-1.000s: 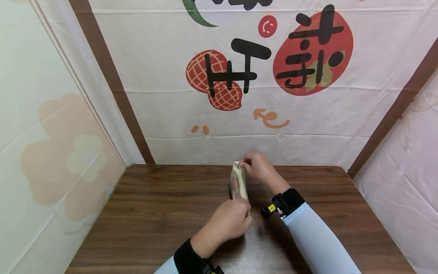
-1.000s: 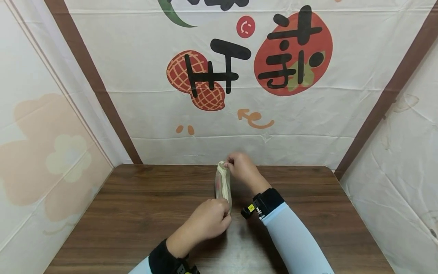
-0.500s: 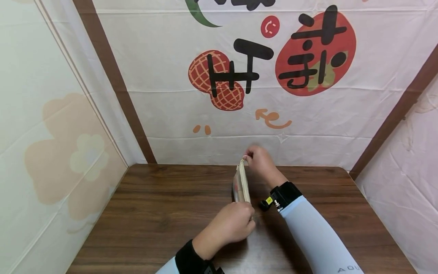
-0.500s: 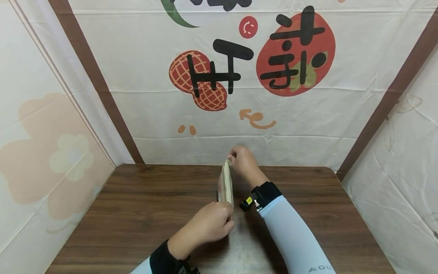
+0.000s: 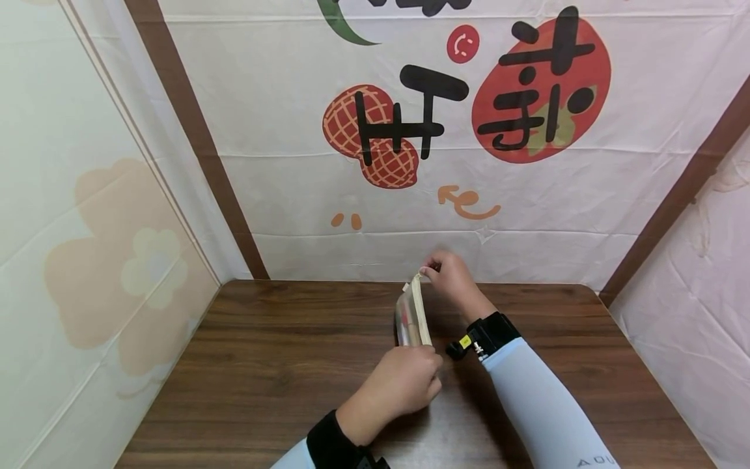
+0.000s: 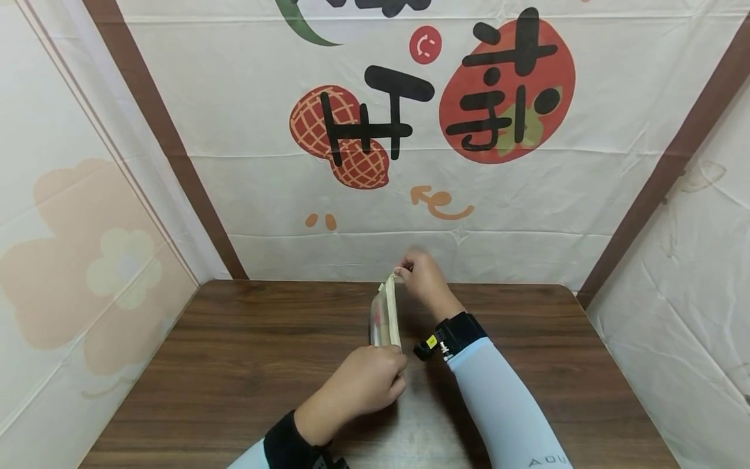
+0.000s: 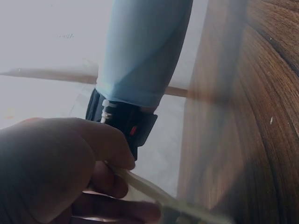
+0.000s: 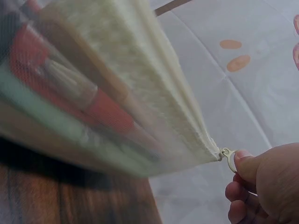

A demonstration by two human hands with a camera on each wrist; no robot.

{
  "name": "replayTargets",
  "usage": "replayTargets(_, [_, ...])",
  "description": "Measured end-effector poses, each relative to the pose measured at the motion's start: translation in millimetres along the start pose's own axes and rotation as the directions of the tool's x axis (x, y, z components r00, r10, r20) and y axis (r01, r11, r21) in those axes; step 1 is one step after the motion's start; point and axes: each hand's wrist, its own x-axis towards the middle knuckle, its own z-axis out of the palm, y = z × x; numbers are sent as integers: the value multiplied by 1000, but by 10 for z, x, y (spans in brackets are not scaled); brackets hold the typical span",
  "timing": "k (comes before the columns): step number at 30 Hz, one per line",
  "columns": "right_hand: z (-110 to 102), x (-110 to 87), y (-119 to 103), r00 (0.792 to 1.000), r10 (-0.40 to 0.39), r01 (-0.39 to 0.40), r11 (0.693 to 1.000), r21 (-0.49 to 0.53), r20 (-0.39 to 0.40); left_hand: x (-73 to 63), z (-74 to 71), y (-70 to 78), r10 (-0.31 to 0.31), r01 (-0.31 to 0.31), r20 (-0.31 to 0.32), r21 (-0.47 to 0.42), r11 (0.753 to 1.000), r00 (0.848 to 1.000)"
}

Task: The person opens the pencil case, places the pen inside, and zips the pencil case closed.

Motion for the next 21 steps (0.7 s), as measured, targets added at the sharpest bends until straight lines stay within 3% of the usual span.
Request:
replayTargets(6, [57, -37, 169, 999, -49, 49, 999, -5, 23, 5, 72, 10, 0, -1, 20, 53, 999, 1000])
replayTargets(15, [189, -118, 281, 997, 21, -23, 1000, 16, 79, 24, 112, -109, -41, 43, 95, -18, 999, 995])
replayTargets(21, [216, -176, 402, 996, 52, -51, 999, -15, 69, 30, 71, -305, -112, 113, 19, -85, 990, 994])
